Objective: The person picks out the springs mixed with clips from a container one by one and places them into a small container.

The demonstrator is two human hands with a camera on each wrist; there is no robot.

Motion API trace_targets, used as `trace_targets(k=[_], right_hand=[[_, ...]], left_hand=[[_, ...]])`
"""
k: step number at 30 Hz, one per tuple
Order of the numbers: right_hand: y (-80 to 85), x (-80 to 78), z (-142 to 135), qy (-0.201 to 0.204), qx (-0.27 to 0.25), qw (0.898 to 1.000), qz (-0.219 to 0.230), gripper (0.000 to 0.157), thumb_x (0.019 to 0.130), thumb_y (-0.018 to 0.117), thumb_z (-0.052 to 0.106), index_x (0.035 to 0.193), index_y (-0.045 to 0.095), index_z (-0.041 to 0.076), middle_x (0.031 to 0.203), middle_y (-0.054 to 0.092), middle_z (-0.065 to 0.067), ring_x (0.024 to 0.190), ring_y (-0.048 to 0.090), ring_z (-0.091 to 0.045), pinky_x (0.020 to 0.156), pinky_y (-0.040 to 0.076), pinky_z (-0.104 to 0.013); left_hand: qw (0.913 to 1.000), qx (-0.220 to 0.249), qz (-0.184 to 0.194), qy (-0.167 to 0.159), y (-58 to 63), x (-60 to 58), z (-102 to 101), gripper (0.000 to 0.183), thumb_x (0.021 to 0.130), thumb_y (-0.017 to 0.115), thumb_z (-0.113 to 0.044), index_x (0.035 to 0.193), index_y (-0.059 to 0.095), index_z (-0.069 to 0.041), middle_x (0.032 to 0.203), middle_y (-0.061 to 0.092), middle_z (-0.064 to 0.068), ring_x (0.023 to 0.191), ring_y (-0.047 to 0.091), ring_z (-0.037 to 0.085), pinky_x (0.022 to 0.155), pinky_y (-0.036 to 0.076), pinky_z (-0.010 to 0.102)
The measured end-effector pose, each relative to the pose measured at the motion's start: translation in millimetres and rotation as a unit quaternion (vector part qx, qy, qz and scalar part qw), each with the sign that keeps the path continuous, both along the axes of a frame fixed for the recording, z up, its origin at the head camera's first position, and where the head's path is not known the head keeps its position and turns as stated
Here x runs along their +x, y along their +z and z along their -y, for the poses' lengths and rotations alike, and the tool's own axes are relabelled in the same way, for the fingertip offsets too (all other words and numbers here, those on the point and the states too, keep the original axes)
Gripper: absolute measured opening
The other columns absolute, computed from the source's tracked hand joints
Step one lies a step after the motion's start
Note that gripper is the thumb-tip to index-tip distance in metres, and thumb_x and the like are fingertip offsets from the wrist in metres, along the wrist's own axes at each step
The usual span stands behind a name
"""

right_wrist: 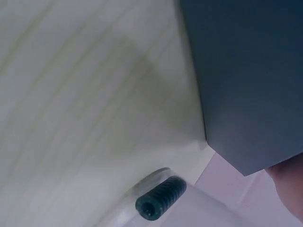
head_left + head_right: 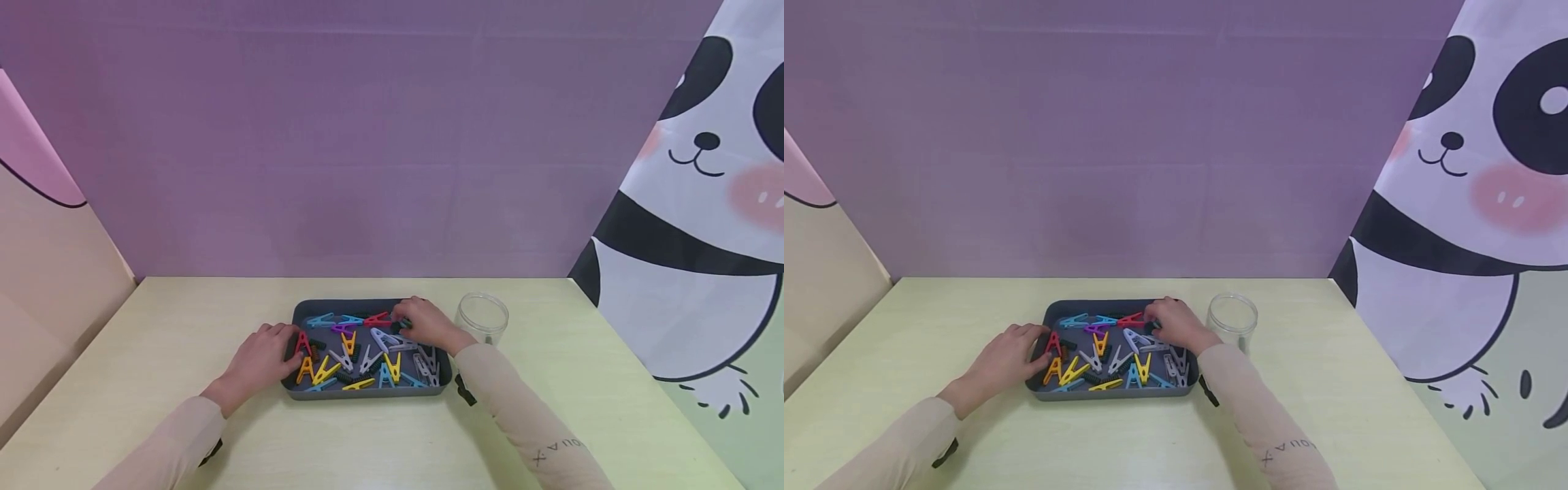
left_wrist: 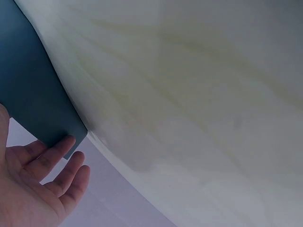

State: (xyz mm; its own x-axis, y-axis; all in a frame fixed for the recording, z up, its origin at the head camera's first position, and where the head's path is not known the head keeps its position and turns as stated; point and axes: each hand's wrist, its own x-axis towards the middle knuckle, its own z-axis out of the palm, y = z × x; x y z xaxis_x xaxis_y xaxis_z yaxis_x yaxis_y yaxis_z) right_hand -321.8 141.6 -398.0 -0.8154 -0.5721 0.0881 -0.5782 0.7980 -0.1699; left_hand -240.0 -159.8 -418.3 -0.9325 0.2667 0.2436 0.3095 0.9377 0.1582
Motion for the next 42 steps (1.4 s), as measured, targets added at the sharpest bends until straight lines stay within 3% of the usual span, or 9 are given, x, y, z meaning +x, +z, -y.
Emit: trace_targets(k=[20,32,42], right_hand=[[-2.8,1.8,-0.5,0.009,0.008,1.0,0.019,0.019,0.08,0.068,0.013,0.098,0.066,0.018,0.094,0.064,0.001,0.09,0.048,-0.018,0.083,0.042,-0.039],[-2.7,3.0,2.9,0.011,0.019,1.0,0.001,0.015,0.08,0.067,0.011,0.093,0.067,0.019,0.101,0.066,-0.001,0.093,0.049,-0.021,0.086,0.043,-0.04],[-4.8,2.4,3.9,0.0,0.022,1.0,0.002,0.015,0.079,0.068,0.011,0.091,0.069,0.021,0.096,0.065,0.002,0.09,0.047,-0.018,0.082,0.043,-0.037]], left_hand=[[1.0,-0.003,0.002,0.003,-1.3,-0.3,-0.5,0.05,0.078,0.067,-0.034,0.117,0.056,-0.004,0.112,0.062,0.014,0.099,0.056,0.029,0.086,0.049,0.043],[1.0,-0.002,-0.002,0.002,-1.2,0.2,-0.7,0.049,0.079,0.066,-0.034,0.116,0.057,-0.004,0.113,0.062,0.013,0.099,0.056,0.029,0.086,0.05,0.042],[1.0,0.0,0.003,0.003,-2.4,-0.7,-0.5,0.049,0.079,0.066,-0.034,0.117,0.056,-0.004,0.114,0.061,0.014,0.101,0.056,0.03,0.087,0.049,0.044]])
